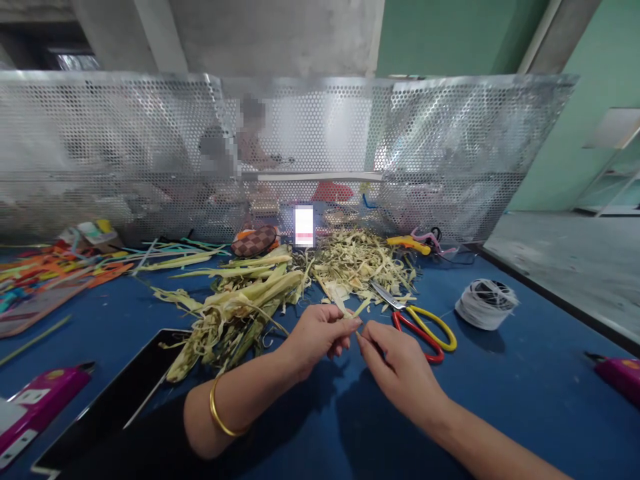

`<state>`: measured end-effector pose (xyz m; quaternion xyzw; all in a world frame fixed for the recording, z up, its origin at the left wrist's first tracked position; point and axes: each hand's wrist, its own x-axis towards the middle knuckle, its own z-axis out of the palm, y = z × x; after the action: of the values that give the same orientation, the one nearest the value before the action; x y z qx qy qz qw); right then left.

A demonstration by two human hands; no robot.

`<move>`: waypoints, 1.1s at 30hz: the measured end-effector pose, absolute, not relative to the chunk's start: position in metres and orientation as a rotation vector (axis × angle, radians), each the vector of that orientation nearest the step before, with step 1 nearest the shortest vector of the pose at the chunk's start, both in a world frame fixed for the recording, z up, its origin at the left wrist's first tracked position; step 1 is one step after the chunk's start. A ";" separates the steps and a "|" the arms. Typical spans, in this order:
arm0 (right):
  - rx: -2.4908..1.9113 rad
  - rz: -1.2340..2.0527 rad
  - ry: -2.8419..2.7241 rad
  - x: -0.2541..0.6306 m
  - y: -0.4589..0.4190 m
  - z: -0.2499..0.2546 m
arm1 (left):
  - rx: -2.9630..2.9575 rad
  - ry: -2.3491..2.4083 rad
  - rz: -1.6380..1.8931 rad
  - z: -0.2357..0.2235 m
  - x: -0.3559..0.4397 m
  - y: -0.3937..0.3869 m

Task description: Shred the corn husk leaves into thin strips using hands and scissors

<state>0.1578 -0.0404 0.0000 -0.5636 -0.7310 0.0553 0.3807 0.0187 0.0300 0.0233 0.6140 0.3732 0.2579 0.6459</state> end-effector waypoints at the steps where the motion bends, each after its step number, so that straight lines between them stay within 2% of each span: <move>1: -1.421 0.145 -1.870 0.157 -0.042 0.001 | 1.393 0.852 0.588 0.023 0.019 0.030; 10: -1.320 0.095 -1.995 0.160 -0.047 0.005 | 1.393 0.827 0.482 0.021 0.014 0.041; 14: -1.375 -0.047 -1.708 0.183 -0.038 0.015 | 1.418 0.742 0.322 0.031 0.009 0.045; 16: -1.431 0.136 -1.556 0.192 -0.030 0.017 | 1.418 0.699 0.243 0.034 0.010 0.043; 20: -1.294 1.037 -1.424 0.190 -0.022 0.014 | 1.449 0.629 0.172 0.029 0.014 0.035; 22: -1.176 1.307 -1.293 0.184 -0.022 0.011 | 1.475 0.622 0.180 0.025 0.016 0.032; 26: -1.142 1.325 -1.184 0.179 -0.025 0.008 | 1.484 0.684 0.181 0.020 0.018 0.027; 33: -1.209 1.218 -1.342 0.179 -0.026 0.009 | 1.477 0.698 0.184 0.021 0.019 0.019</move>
<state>0.1787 -0.0259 0.0094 -0.4918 -0.5460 0.4954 0.4632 0.0188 0.0188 0.0207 0.6582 0.3110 0.0821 0.6806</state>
